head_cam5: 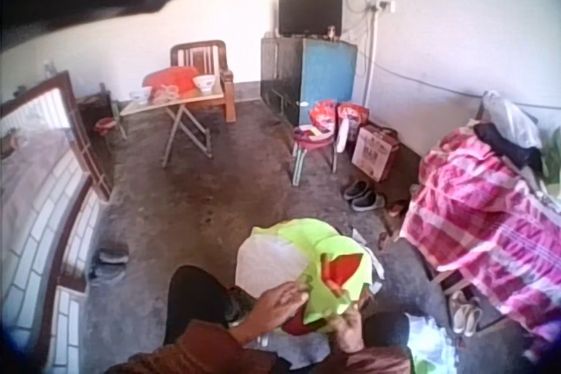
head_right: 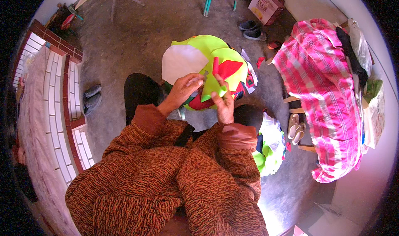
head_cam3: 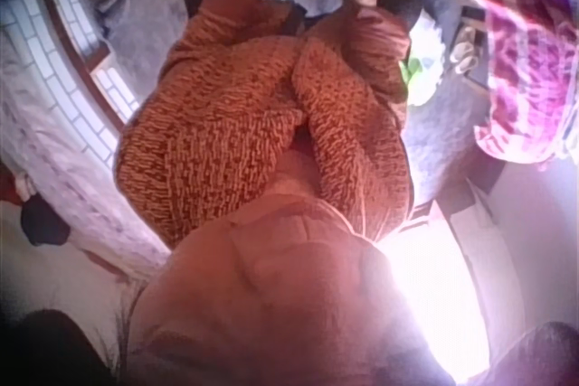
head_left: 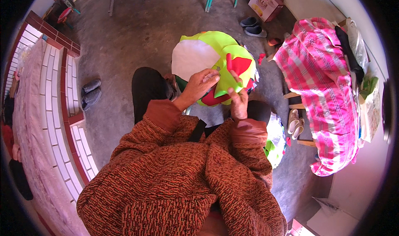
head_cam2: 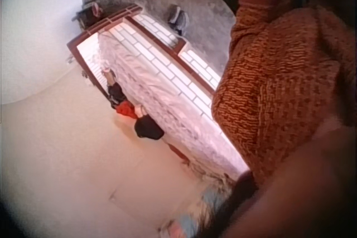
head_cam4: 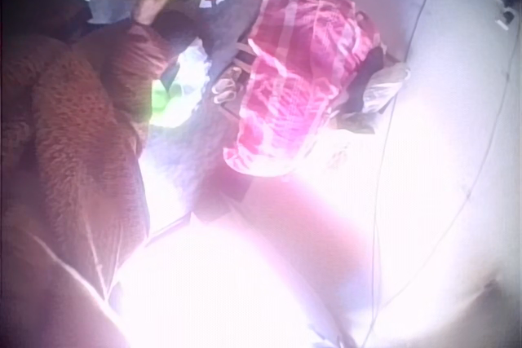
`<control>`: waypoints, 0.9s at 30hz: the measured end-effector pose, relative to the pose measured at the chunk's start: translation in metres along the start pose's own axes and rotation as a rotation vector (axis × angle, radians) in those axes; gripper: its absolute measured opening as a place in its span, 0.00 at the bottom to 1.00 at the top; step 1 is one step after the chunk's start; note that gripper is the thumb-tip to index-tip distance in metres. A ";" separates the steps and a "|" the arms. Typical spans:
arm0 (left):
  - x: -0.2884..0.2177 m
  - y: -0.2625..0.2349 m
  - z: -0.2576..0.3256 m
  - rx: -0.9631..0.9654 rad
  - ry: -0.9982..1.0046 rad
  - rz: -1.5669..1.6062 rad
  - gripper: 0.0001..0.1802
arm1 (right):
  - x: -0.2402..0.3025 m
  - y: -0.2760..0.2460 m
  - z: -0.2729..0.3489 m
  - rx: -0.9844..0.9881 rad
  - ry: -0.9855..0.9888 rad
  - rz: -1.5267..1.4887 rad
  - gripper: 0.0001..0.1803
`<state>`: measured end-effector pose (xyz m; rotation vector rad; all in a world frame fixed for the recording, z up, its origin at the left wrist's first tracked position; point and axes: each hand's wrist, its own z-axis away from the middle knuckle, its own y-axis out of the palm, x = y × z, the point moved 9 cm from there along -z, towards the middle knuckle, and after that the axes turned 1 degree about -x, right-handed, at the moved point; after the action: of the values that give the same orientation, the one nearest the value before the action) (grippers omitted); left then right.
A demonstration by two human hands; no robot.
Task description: The person sits on the floor and repeatedly picks up colorful fabric pieces, folds them, and places them onto a growing pile on their lap. The person handles the pieces one at a time, adjusting and stacking them without using any tools.
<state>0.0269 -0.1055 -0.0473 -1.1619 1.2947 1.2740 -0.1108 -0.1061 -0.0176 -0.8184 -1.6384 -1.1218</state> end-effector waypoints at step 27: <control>-0.073 0.019 0.021 -0.066 0.516 -0.654 0.34 | -0.016 0.019 0.005 0.220 0.163 -0.217 0.47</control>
<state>0.0157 -0.0841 0.0271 -1.8485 1.0742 0.5532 -0.0904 -0.0947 -0.0279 -0.4046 -1.7047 -1.1012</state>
